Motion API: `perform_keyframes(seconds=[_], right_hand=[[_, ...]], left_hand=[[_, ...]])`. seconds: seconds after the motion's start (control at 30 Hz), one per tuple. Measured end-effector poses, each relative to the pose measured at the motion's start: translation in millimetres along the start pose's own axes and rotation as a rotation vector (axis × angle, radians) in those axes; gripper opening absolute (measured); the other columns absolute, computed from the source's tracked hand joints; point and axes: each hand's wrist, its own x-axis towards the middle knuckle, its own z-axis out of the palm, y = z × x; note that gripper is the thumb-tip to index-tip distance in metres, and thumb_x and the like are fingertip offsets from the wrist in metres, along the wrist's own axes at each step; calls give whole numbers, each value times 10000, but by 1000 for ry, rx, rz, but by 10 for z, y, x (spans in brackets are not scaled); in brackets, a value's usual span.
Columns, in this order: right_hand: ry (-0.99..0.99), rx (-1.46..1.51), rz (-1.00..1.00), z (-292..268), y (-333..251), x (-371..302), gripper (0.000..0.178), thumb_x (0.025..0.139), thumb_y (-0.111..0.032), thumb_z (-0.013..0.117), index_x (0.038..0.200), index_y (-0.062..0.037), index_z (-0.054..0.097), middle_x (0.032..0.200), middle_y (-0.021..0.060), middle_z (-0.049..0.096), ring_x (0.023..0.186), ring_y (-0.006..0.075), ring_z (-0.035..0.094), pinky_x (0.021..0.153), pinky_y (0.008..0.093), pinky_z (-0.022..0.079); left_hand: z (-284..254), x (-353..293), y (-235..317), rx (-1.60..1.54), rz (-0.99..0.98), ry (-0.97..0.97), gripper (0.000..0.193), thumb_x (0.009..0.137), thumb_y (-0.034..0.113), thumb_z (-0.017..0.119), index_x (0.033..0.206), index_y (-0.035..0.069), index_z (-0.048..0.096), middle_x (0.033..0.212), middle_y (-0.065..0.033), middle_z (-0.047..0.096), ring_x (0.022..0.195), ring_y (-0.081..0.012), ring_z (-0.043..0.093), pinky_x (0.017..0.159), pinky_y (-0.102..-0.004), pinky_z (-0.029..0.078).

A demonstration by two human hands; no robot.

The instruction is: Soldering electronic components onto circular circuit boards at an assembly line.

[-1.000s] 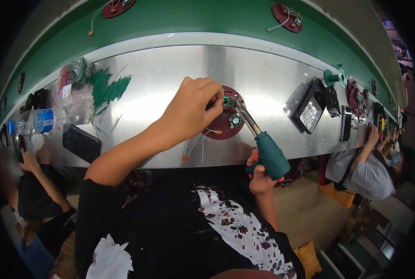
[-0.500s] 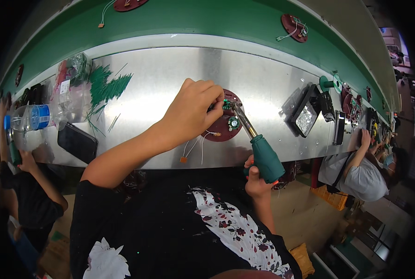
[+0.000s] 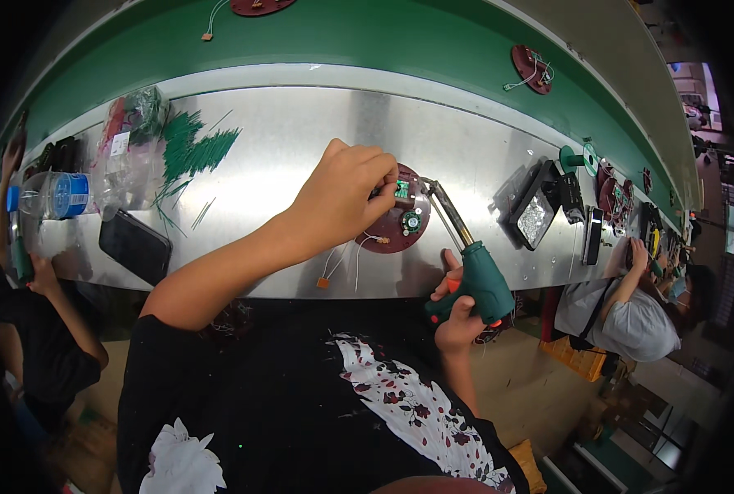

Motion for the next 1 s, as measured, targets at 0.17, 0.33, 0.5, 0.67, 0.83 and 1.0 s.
perform_keyframes(seconds=[0.17,0.33,0.5,0.67,0.83,1.0], right_hand=[[-5,48,28,3,21,35,652,999,-567,592,1180,60,596,1152,203,690,724,137,625,611,285,527],[-5,87,46,3,55,67,662,999,-584,579,1167,56,594,1136,206,689,745,141,632,613,285,531],[5,135,73,27,-11,116,646,1003,-578,577,1158,49,595,1095,204,682,748,147,635,619,283,532],[33,68,45,43,-62,179,635,1044,-583,467,1082,45,557,743,74,552,613,157,572,1063,534,479],[46,101,73,-5,-76,192,631,1045,-586,465,1083,37,557,747,73,551,629,156,574,1001,488,511],[43,124,66,-63,-15,246,639,1038,-596,477,1097,35,561,761,77,558,653,162,586,891,410,542]], left_hand=[[1,0,-1,-1,10,1,71,843,84,689,870,61,628,781,-64,632,753,-260,615,792,-388,406],[-21,25,0,77,44,5,83,853,60,701,881,60,623,777,-43,636,744,-205,621,803,-352,405],[-103,78,26,49,11,0,79,869,69,707,912,50,643,788,-43,648,735,-198,615,800,-337,407],[-103,132,80,-350,-223,-10,107,886,79,720,959,15,676,812,-58,679,744,-210,633,817,-344,455],[-73,185,108,-283,-157,0,114,889,72,723,965,-5,686,810,-73,693,772,-214,662,827,-354,503],[-3,243,67,-131,-68,-51,90,878,59,723,931,1,679,906,-97,702,849,-217,677,827,-352,527]])
